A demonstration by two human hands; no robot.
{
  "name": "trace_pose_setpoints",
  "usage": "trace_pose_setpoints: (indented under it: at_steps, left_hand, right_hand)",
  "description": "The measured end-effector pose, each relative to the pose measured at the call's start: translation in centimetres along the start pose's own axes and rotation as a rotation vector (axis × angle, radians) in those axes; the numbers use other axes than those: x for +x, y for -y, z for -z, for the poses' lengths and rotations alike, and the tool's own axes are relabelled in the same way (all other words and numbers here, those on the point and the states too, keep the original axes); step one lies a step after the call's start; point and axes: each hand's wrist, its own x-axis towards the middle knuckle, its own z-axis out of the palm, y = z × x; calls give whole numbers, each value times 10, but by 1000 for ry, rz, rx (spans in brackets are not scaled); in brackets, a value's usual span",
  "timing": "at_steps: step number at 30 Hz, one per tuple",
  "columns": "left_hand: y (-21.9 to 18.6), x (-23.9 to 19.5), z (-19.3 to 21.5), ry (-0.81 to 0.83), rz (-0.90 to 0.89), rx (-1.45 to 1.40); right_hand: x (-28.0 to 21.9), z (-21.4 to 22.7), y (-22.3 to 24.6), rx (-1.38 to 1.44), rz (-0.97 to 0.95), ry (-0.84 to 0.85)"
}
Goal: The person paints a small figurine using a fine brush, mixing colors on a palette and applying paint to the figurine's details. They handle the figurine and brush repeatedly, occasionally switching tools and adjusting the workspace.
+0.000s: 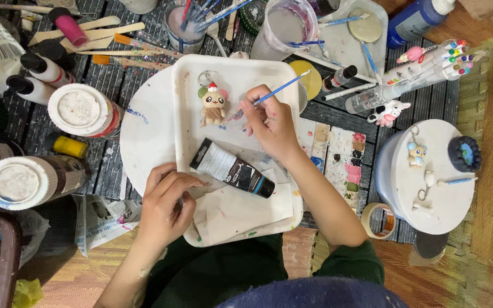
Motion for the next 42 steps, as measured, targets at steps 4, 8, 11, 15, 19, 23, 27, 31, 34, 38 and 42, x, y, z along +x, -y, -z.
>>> trace_pose_setpoints:
  at_steps: [4,8,11,15,19,23,27,31,34,38,42]
  left_hand:
    - [0,0,0,0,7,-1]
    - [0,0,0,1,11,-1]
    - [0,0,0,4,9,-1]
    - [0,0,0,9,14,3]
    - [1,0,0,9,14,0]
    - [0,0,0,14,25,-1]
    - [-1,0,-1,6,20,-9]
    - [0,0,-1,6,21,-10]
    - [0,0,-1,4,22,-9]
    - [0,0,-1,3,26,-9]
    - [0,0,-2,3,25,-9]
  right_hand:
    - [-1,0,0,-6,35,7]
    - [0,-3,2,-33,74,13]
    - [-1,-3,3,-18,93,-4]
    - [-1,-3,2,-13,77,-21]
    - [-2,-4,0,-29,61,-34]
    - [-2,-4,0,-31,83,-25]
    - [-2,-3,1,14,78,-27]
    - [-3,-3,3,-11,85,-39]
    - [-2,-4,3,14,94,-33]
    - [-3,-2,3,13,65,-58]
    - [-3,-3,3,-3,74,-52]
